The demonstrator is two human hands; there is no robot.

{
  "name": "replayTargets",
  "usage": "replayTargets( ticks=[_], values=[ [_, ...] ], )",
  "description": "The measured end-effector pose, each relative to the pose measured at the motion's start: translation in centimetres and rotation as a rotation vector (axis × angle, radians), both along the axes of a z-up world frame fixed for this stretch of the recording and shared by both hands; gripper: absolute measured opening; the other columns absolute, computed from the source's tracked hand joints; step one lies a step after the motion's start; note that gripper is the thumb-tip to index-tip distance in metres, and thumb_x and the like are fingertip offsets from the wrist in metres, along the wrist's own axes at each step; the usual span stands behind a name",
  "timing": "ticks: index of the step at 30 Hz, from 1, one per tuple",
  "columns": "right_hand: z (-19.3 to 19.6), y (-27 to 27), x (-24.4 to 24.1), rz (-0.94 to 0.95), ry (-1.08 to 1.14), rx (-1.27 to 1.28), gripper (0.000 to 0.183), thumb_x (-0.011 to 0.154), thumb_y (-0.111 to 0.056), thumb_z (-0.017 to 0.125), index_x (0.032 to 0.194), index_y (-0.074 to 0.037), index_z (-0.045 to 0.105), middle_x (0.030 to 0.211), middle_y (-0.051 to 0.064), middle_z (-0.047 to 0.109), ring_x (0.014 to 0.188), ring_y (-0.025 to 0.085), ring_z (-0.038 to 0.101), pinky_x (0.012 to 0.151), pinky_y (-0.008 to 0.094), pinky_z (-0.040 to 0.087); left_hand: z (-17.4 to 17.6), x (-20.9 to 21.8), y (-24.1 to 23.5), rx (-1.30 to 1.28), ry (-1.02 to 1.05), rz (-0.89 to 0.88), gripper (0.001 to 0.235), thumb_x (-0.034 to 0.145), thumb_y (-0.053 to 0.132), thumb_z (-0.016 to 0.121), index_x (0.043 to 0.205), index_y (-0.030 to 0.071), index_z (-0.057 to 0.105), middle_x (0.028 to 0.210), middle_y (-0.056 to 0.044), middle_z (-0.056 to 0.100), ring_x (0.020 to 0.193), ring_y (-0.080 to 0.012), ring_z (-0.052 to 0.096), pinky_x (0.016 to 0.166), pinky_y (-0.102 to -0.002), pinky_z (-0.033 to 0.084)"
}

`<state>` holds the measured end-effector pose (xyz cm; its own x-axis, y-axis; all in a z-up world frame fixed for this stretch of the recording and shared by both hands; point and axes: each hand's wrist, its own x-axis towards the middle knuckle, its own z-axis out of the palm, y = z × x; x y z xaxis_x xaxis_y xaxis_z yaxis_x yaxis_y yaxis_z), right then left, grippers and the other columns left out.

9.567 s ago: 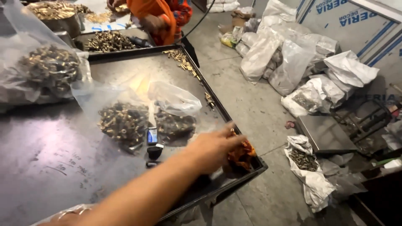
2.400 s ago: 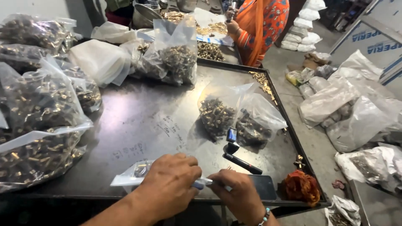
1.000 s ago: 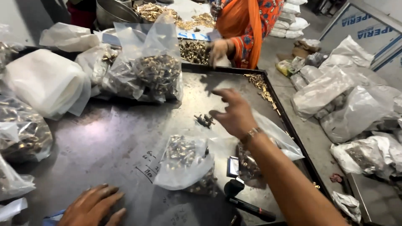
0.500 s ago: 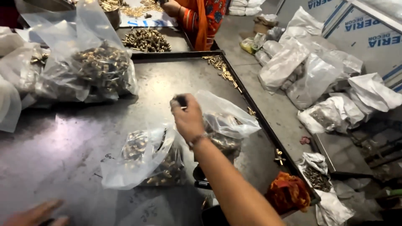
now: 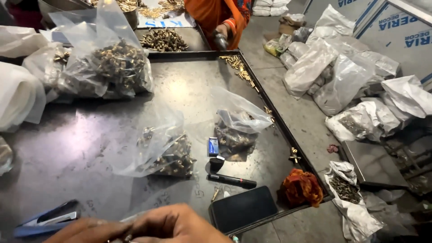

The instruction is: Packing and sealing small metal components into plastic bags on a workshop table.

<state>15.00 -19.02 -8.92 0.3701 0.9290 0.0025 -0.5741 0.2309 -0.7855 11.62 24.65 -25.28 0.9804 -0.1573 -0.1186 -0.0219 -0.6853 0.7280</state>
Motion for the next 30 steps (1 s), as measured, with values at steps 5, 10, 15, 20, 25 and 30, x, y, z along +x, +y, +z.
replayTargets(
  ticks=[5, 10, 15, 20, 25, 30],
  values=[
    [1.9, -0.5, -0.2, -0.182, 0.006, -0.118, 0.029, 0.095, 0.001, 0.074, 0.119, -0.004, 0.059, 0.107, 0.005, 0.070, 0.101, 0.011, 0.069, 0.091, 0.028, 0.056, 11.0, -5.2, -15.4, -0.076, 0.055, -0.215, 0.044, 0.091, 0.034, 0.072, 0.133, 0.020, 0.070, 0.112, -0.003, 0.079, 0.105, -0.0139, 0.075, 0.089, -0.030, 0.059],
    [2.1, -2.6, -0.4, -0.111, -0.128, -0.066, 0.027, 0.098, -0.004, 0.079, 0.118, 0.001, 0.061, 0.111, 0.006, 0.070, 0.106, 0.012, 0.069, 0.096, 0.029, 0.056, 13.3, -7.1, -18.5, 0.032, -0.267, -0.030, 0.036, 0.085, 0.042, 0.079, 0.117, 0.024, 0.081, 0.110, 0.002, 0.075, 0.103, -0.0131, 0.074, 0.083, -0.029, 0.057],
    [3.4, -3.9, -0.7, -0.124, -0.386, -0.244, 0.033, 0.089, -0.013, 0.083, 0.115, -0.004, 0.065, 0.104, 0.007, 0.072, 0.097, 0.011, 0.070, 0.085, 0.029, 0.055, 17.0, -7.2, -21.1, 0.083, -0.173, 0.033, 0.029, 0.086, 0.043, 0.082, 0.109, 0.024, 0.080, 0.102, 0.004, 0.080, 0.097, -0.0106, 0.075, 0.080, -0.029, 0.060],
    [3.3, -5.4, -1.0, -0.417, -1.250, -0.340, 0.026, 0.085, -0.020, 0.089, 0.105, -0.010, 0.074, 0.088, 0.008, 0.072, 0.084, 0.019, 0.071, 0.073, 0.034, 0.055, 17.9, -7.1, -23.2, 0.118, -0.303, 0.004, 0.025, 0.087, 0.040, 0.081, 0.104, 0.022, 0.079, 0.097, 0.002, 0.081, 0.090, -0.0132, 0.080, 0.075, -0.029, 0.062],
    [2.0, -6.5, -1.1, -0.280, -0.674, -0.300, 0.025, 0.092, -0.015, 0.078, 0.114, -0.004, 0.069, 0.092, 0.005, 0.070, 0.084, 0.015, 0.067, 0.074, 0.031, 0.054, 19.6, -7.3, -25.7, 0.129, -0.546, 0.017, 0.022, 0.089, 0.037, 0.078, 0.103, 0.020, 0.078, 0.099, 0.000, 0.080, 0.091, -0.0155, 0.079, 0.074, -0.029, 0.060],
    [1.4, -6.9, -0.4, -0.317, 0.105, -0.197, 0.027, 0.102, -0.016, 0.063, 0.122, 0.003, 0.064, 0.086, 0.006, 0.066, 0.067, 0.012, 0.057, 0.059, 0.026, 0.045, 18.0, -5.8, -28.6, -0.473, -0.363, 0.238, 0.019, 0.092, 0.027, 0.076, 0.101, 0.011, 0.078, 0.104, -0.008, 0.081, 0.093, -0.0197, 0.081, 0.078, -0.033, 0.065]
  ],
)
